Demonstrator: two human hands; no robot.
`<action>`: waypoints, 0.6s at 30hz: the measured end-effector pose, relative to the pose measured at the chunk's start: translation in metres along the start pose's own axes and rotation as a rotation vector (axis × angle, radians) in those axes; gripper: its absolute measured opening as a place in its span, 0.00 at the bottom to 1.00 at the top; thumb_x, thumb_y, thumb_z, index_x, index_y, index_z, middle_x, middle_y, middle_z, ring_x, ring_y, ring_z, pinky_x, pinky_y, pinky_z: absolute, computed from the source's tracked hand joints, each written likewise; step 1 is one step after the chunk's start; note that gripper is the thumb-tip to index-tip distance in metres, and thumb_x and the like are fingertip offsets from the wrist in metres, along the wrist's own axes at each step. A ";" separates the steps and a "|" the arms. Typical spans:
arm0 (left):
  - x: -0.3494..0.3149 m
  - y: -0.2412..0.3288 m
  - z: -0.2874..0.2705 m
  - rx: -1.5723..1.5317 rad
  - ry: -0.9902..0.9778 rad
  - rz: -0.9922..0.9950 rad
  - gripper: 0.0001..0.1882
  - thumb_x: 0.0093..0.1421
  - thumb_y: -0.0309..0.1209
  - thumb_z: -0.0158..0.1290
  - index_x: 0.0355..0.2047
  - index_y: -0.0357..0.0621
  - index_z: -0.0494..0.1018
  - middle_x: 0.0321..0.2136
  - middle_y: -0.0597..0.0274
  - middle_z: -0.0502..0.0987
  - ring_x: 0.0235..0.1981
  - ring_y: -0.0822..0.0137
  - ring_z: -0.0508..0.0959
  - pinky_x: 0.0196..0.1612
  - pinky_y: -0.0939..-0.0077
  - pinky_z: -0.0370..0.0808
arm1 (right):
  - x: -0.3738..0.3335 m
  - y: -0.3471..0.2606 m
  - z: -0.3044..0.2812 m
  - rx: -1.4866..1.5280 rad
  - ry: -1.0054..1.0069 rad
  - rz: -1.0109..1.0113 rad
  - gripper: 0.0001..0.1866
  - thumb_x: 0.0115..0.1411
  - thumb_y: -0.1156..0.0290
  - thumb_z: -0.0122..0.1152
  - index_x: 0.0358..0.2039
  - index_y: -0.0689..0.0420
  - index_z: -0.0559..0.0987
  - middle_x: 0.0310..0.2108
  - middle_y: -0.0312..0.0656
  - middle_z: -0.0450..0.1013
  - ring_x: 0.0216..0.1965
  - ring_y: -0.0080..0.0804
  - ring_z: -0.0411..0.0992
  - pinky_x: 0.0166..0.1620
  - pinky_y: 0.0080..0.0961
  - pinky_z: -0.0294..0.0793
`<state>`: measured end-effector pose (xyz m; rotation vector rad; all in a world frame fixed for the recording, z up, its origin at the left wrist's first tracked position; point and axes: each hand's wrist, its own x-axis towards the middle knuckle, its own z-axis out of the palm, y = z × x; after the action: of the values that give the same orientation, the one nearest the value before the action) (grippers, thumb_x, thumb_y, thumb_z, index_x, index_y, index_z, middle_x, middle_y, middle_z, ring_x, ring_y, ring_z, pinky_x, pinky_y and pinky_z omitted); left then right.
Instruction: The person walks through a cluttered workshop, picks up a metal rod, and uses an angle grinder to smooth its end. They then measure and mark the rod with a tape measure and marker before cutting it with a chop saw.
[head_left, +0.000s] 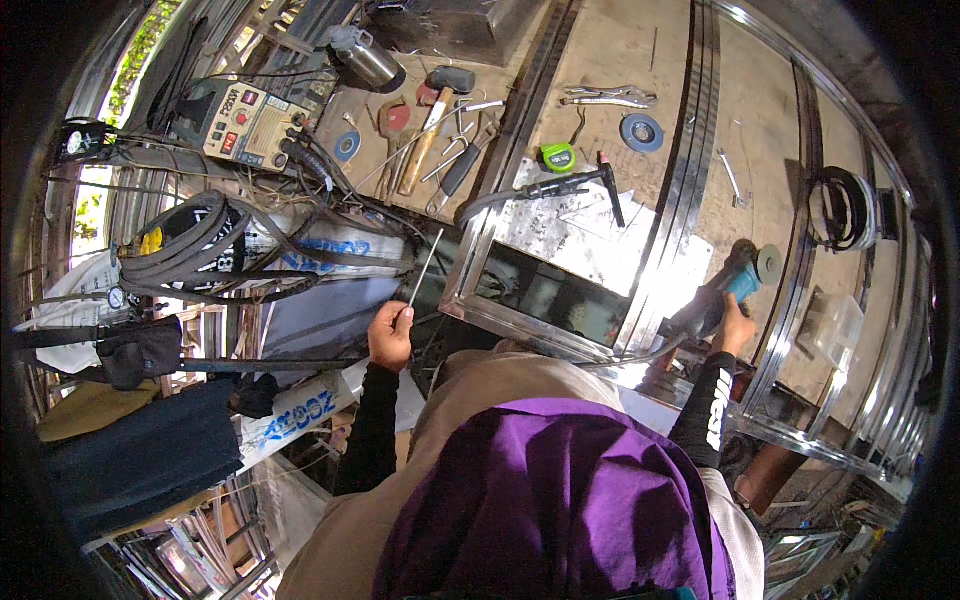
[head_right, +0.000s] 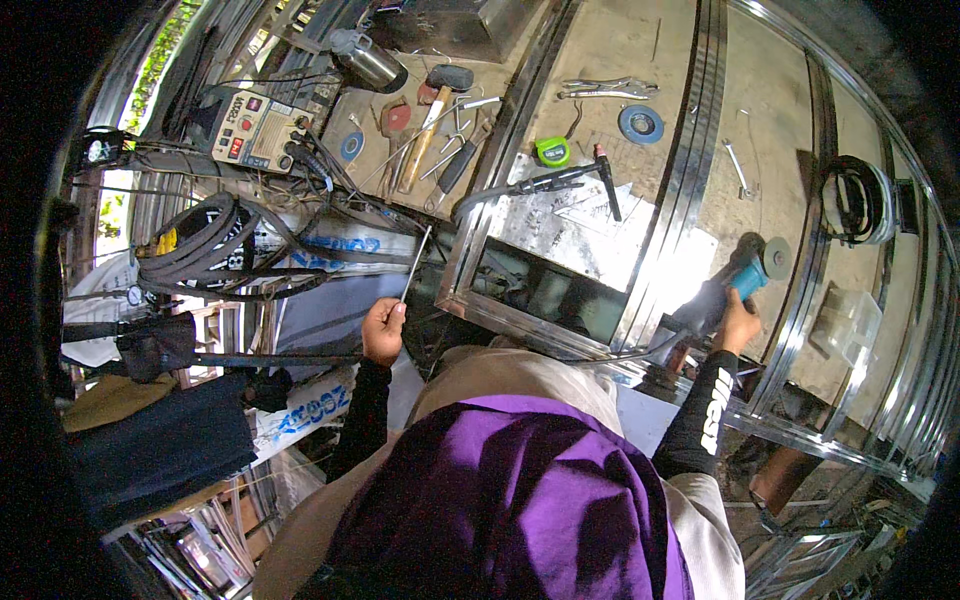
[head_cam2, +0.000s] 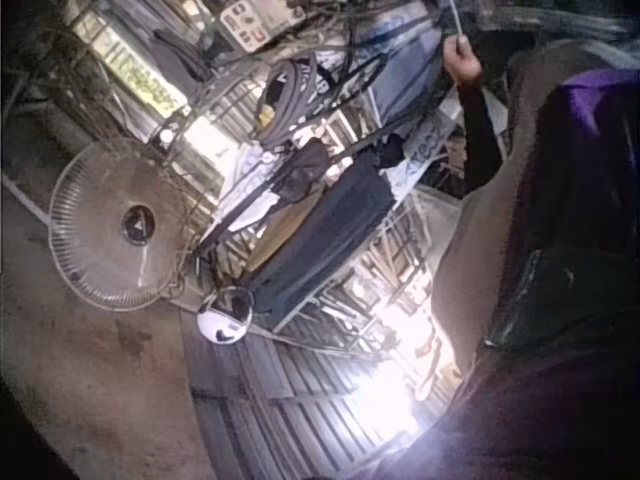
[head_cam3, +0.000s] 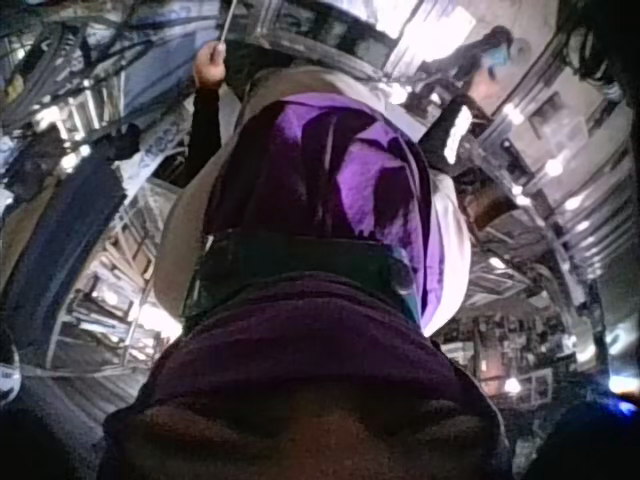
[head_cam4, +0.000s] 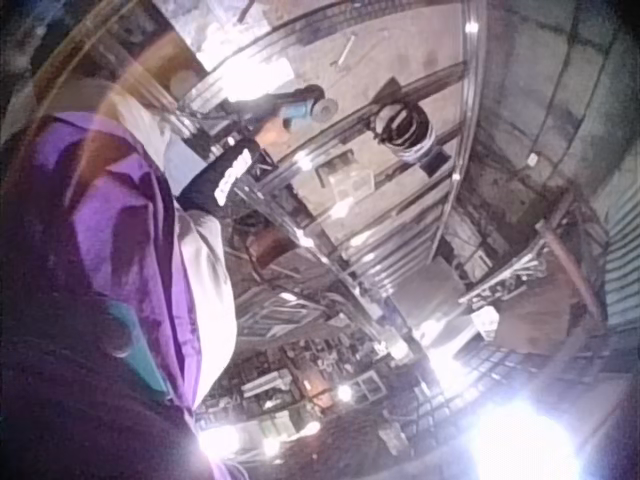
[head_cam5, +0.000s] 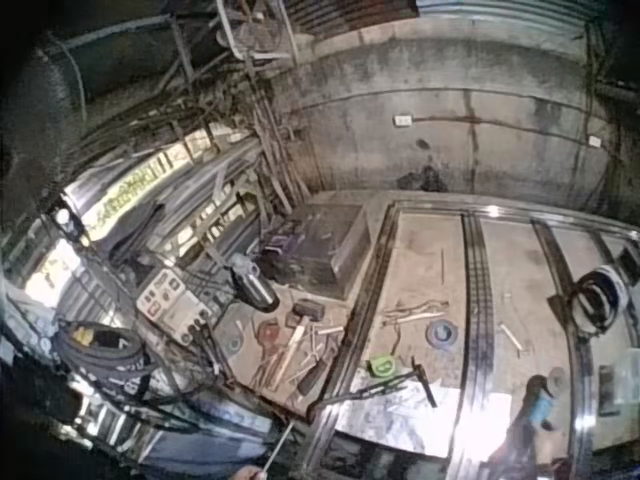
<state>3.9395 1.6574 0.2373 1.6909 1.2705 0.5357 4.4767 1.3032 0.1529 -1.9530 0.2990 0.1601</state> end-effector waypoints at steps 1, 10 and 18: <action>0.002 0.000 -0.004 -0.001 -0.001 -0.008 0.08 0.68 0.30 0.55 0.36 0.38 0.75 0.25 0.73 0.72 0.28 0.79 0.69 0.34 0.80 0.68 | -0.010 -0.004 0.004 -0.069 0.003 -0.027 0.22 0.55 0.71 0.72 0.45 0.75 0.81 0.38 0.46 0.81 0.35 0.32 0.77 0.41 0.31 0.76; 0.037 -0.026 -0.020 -0.044 -0.043 -0.044 0.09 0.67 0.32 0.56 0.34 0.38 0.76 0.23 0.72 0.72 0.27 0.79 0.69 0.32 0.80 0.68 | -0.047 -0.009 0.024 -0.615 0.414 -0.363 0.26 0.56 0.62 0.71 0.50 0.66 0.80 0.41 0.56 0.80 0.41 0.47 0.79 0.47 0.42 0.75; 0.080 -0.051 -0.069 0.080 -0.127 0.031 0.12 0.67 0.36 0.56 0.36 0.37 0.76 0.22 0.60 0.72 0.24 0.69 0.72 0.30 0.69 0.71 | -0.168 -0.160 0.288 -0.479 -0.552 -1.142 0.18 0.54 0.79 0.63 0.47 0.61 0.80 0.46 0.56 0.75 0.49 0.59 0.72 0.54 0.44 0.73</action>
<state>3.8900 1.7609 0.2121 1.7843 1.1901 0.3938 4.3682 1.6500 0.2242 -2.1451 -1.2986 0.0049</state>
